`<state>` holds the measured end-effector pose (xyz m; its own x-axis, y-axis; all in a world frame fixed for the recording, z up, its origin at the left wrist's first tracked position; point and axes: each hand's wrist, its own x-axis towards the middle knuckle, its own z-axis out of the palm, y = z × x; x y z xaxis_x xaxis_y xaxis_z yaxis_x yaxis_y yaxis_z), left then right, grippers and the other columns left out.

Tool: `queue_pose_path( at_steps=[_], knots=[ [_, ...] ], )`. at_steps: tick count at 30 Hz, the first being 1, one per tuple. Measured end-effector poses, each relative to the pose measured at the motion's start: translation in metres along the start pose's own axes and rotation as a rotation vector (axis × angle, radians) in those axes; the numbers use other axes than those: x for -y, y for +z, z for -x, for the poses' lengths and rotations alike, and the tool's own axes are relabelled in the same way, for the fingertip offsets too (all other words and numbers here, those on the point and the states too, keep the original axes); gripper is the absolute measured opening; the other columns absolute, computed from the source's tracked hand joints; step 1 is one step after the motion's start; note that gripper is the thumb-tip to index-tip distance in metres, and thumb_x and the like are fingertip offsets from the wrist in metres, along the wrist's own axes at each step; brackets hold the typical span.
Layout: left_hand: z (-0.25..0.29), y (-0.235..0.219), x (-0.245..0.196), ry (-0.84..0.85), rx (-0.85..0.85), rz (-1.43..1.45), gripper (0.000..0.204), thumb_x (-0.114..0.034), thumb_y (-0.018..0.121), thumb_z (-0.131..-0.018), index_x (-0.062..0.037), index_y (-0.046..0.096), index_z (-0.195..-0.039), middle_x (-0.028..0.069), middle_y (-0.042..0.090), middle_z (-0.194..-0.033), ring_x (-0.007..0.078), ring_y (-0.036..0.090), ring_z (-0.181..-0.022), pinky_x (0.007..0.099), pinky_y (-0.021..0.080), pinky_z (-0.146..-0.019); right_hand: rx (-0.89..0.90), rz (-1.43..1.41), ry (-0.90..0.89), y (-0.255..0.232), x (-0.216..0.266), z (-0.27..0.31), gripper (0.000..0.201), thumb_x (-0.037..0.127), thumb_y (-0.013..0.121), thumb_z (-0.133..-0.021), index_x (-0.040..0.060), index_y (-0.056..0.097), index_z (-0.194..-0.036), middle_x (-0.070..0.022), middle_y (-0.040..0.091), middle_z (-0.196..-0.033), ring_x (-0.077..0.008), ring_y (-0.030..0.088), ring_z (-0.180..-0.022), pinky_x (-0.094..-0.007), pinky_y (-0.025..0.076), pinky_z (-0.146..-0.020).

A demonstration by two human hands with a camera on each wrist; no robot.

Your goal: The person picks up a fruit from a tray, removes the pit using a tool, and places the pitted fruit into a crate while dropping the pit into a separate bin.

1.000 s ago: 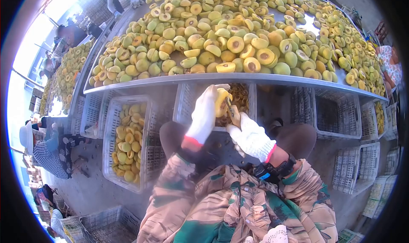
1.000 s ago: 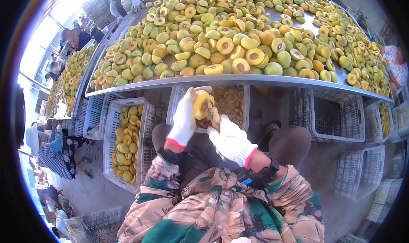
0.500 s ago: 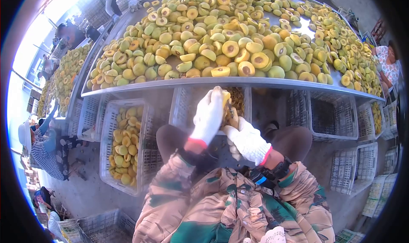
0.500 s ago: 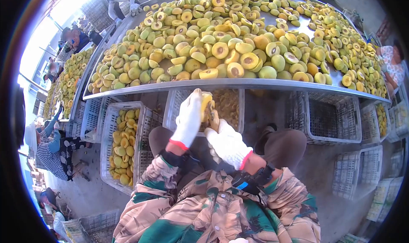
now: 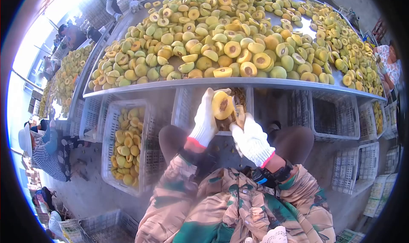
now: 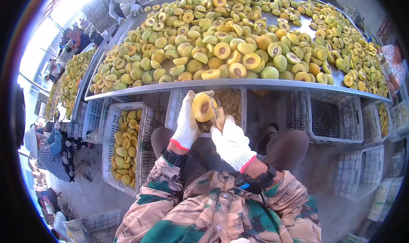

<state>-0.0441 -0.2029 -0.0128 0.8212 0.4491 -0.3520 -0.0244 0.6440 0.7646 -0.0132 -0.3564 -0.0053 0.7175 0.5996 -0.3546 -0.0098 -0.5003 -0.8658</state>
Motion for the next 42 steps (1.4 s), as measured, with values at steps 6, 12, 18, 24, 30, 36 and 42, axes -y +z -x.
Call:
queue_pose_path(
  at_steps=[6, 12, 18, 24, 30, 36, 42],
  knots=[
    [0.01, 0.0, -0.005, 0.128, 0.061, -0.114, 0.052, -0.044, 0.034, -0.103, -0.0041, 0.062, -0.119, 0.0104, 0.065, -0.116, 0.0186, 0.061, -0.096, 0.0308, 0.054, -0.081, 0.072, 0.017, 0.049, -0.005, 0.018, 0.009, 0.037, 0.032, 0.056, -0.093, 0.003, 0.048, -0.114, -0.0109, 0.063, -0.076, -0.0196, 0.061, -0.056, -0.033, 0.05, -0.051],
    [0.004, -0.014, 0.004, 0.324, 0.096, -0.349, 0.051, -0.04, 0.032, -0.104, -0.0022, 0.061, -0.122, 0.0115, 0.064, -0.12, 0.0189, 0.06, -0.103, 0.0318, 0.047, -0.095, 0.203, -0.137, 0.088, -0.011, 0.024, 0.011, 0.032, 0.029, 0.057, -0.095, 0.0023, 0.048, -0.109, -0.0097, 0.062, -0.073, -0.0176, 0.061, -0.053, -0.0311, 0.05, -0.048],
    [0.007, -0.016, -0.007, 0.261, 0.117, -0.503, 0.05, -0.039, 0.036, -0.103, -0.0004, 0.061, -0.123, 0.0108, 0.066, -0.115, 0.0179, 0.061, -0.103, 0.0301, 0.047, -0.093, 0.304, -0.09, 0.051, -0.014, 0.023, 0.012, 0.026, 0.026, 0.056, -0.096, 0.0037, 0.046, -0.104, -0.0055, 0.057, -0.071, -0.0163, 0.056, -0.049, -0.0314, 0.048, -0.046],
    [-0.008, -0.019, -0.017, -0.208, 0.232, -0.218, 0.051, -0.045, 0.043, -0.1, 0.0008, 0.064, -0.112, 0.0106, 0.067, -0.107, 0.0186, 0.064, -0.086, 0.0318, 0.055, -0.075, 0.31, -0.052, 0.084, -0.014, 0.015, 0.011, 0.026, 0.026, 0.056, -0.096, 0.0039, 0.045, -0.106, -0.0062, 0.058, -0.073, -0.0156, 0.057, -0.053, -0.0312, 0.048, -0.047],
    [-0.016, -0.015, -0.029, -0.202, 0.252, -0.502, 0.048, -0.041, 0.047, -0.099, 0.0018, 0.066, -0.105, 0.0102, 0.068, -0.099, 0.0184, 0.066, -0.083, 0.0294, 0.053, -0.074, 0.361, -0.358, 0.266, -0.017, 0.025, 0.02, 0.023, 0.024, 0.054, -0.096, 0.0041, 0.045, -0.105, -0.0051, 0.055, -0.072, -0.0138, 0.054, -0.052, -0.0303, 0.047, -0.045],
    [-0.019, 0.003, 0.004, 0.001, -0.045, -0.586, 0.049, -0.043, 0.047, -0.098, 0.0007, 0.068, -0.105, 0.0118, 0.07, -0.097, 0.0202, 0.064, -0.088, 0.0308, 0.048, -0.08, 0.319, -0.496, 0.23, -0.017, 0.022, 0.015, 0.021, 0.02, 0.054, -0.096, 0.0054, 0.042, -0.107, -0.0044, 0.051, -0.072, -0.0125, 0.049, -0.052, -0.03, 0.043, -0.041],
    [-0.027, -0.006, -0.007, -0.141, 0.163, -0.413, 0.046, -0.041, 0.048, -0.099, 0.0019, 0.063, -0.108, 0.0129, 0.069, -0.097, 0.0178, 0.065, -0.083, 0.0286, 0.052, -0.075, 0.365, -0.629, 0.286, -0.021, 0.024, 0.017, 0.022, 0.02, 0.055, -0.096, 0.0056, 0.042, -0.106, -0.0049, 0.051, -0.073, -0.0129, 0.05, -0.052, -0.0297, 0.043, -0.041]
  ],
)
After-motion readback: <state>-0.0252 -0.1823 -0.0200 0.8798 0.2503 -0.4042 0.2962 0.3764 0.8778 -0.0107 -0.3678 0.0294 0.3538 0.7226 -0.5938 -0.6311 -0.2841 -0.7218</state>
